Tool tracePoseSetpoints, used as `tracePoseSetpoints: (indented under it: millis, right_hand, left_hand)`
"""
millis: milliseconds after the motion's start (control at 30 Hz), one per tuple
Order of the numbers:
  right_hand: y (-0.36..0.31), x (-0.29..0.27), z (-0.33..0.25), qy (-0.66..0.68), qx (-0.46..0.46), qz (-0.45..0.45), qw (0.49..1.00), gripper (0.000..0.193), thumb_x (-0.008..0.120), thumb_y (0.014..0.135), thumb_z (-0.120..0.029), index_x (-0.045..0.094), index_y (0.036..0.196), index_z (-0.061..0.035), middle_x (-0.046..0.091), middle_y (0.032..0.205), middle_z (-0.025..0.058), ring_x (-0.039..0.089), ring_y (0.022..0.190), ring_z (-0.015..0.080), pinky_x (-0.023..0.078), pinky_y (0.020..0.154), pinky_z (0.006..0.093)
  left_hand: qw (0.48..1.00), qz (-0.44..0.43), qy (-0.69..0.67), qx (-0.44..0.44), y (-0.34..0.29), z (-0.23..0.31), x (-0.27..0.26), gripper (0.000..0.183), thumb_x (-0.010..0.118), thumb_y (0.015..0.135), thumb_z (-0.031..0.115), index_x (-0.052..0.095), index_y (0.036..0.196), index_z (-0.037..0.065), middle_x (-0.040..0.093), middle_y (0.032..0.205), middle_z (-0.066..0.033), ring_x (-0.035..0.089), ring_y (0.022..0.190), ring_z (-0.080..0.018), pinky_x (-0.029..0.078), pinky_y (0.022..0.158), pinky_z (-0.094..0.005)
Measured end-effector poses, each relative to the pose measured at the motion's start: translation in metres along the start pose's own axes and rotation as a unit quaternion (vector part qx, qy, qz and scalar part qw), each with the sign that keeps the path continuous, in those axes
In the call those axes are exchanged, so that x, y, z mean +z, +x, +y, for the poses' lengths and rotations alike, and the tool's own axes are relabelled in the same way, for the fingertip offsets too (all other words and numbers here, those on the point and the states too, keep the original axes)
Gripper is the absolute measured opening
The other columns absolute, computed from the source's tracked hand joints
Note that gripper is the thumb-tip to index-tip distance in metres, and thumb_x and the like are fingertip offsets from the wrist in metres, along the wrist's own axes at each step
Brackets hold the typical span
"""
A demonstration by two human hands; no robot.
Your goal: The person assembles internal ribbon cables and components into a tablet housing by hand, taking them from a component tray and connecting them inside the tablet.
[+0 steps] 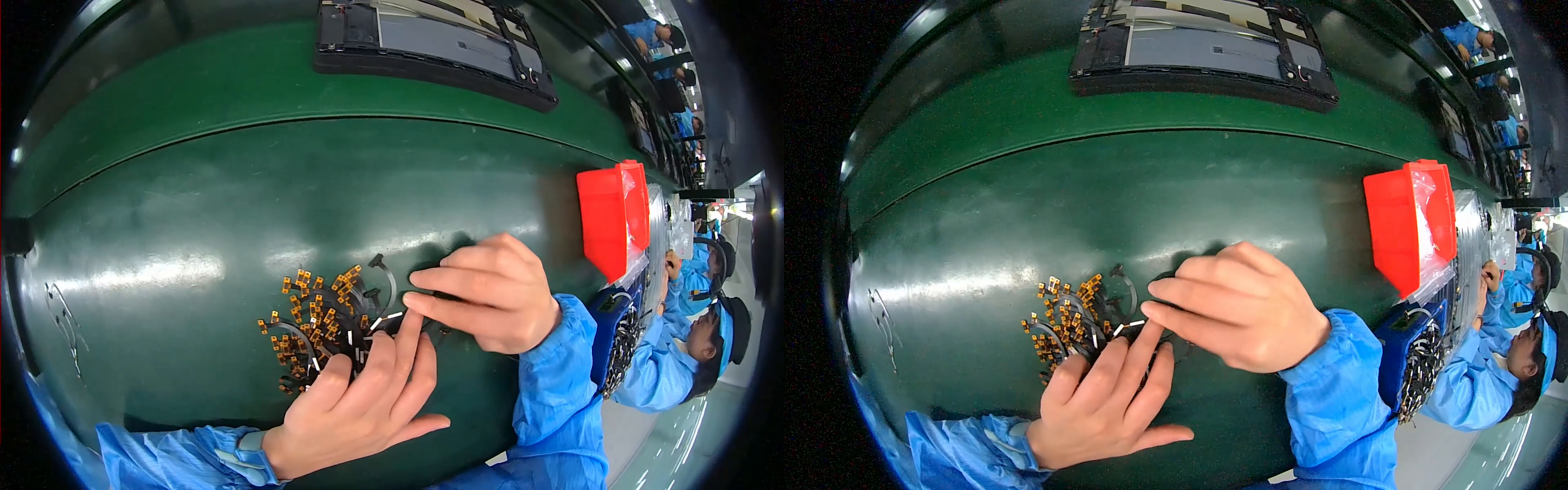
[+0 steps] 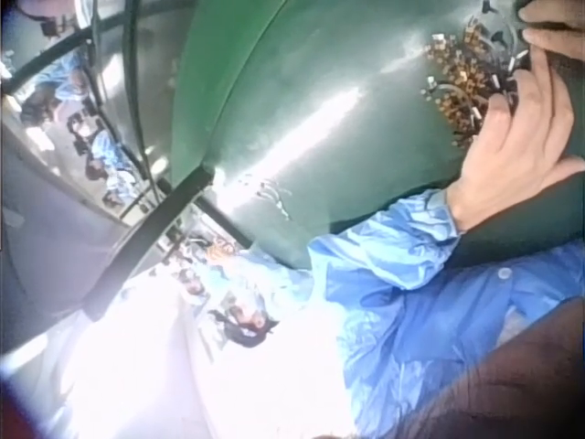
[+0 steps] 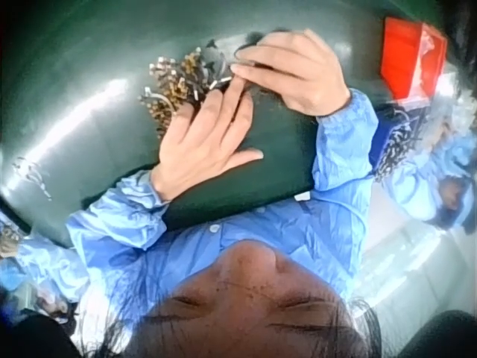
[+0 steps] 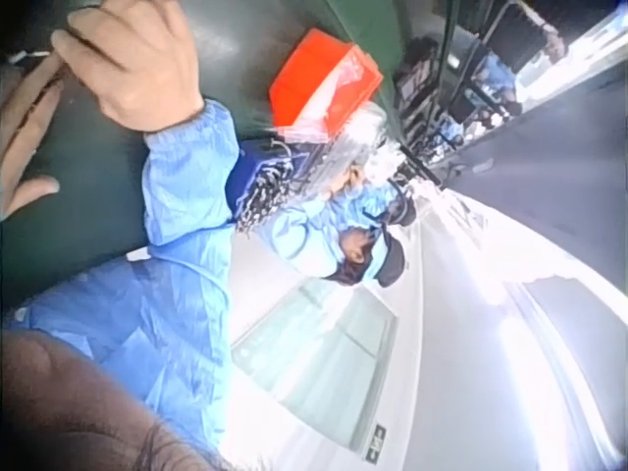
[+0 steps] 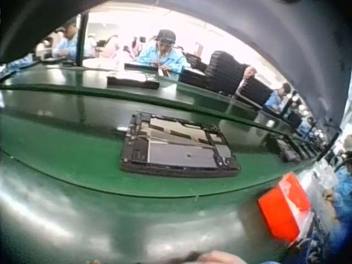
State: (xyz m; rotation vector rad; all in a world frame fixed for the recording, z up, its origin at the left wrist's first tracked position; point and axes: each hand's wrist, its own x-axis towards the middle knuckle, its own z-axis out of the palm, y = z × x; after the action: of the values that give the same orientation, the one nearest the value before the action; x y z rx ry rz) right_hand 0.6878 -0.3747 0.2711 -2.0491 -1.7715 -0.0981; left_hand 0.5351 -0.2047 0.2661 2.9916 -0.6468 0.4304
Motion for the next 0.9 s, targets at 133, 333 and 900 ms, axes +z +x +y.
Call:
tracePoseSetpoints:
  millis: [133, 333, 900]
  right_hand:
    - [-0.002, -0.002, 0.001, 0.005, 0.007, -0.022, 1.0, 0.035, 0.066, 0.067, -0.013, 0.072, 0.101, -0.0095, 0.065, 0.109, 0.0015, 0.06, 0.096, 0.0176, 0.047, 0.07, 0.0308]
    - [0.005, -0.002, -0.021, -0.116, -0.005, -0.039, 0.993, 0.03, 0.066, 0.067, -0.012, 0.072, 0.095, -0.005, 0.065, 0.108, 0.0013, 0.059, 0.096, 0.0175, 0.047, 0.07, 0.0308]
    - [-0.066, 0.017, -0.138, 0.091, 0.255, 0.153, 0.95, 0.039, 0.063, 0.073, -0.003, 0.068, 0.112, -0.0029, 0.064, 0.115, 0.0117, 0.062, 0.097, 0.0253, 0.05, 0.08, 0.0351]
  left_hand:
    - [1.0, -0.002, 0.025, 0.005, -0.004, 0.003, 0.0, 0.068, 0.035, 0.088, 0.07, 0.064, 0.108, 0.011, 0.065, 0.119, -0.0077, 0.057, 0.099, -0.0179, 0.039, 0.078, -0.0314]
    - [0.998, 0.001, -0.061, -0.013, -0.008, 0.002, -0.003, 0.062, 0.036, 0.091, 0.065, 0.066, 0.102, 0.012, 0.066, 0.117, -0.006, 0.059, 0.102, -0.0204, 0.045, 0.08, -0.0335]
    - [0.974, -0.134, -0.11, -0.146, -0.018, -0.013, -0.013, 0.083, 0.059, 0.083, 0.05, 0.033, 0.142, -0.002, 0.024, 0.151, -0.0273, 0.018, 0.141, -0.0476, 0.008, 0.112, -0.0623]
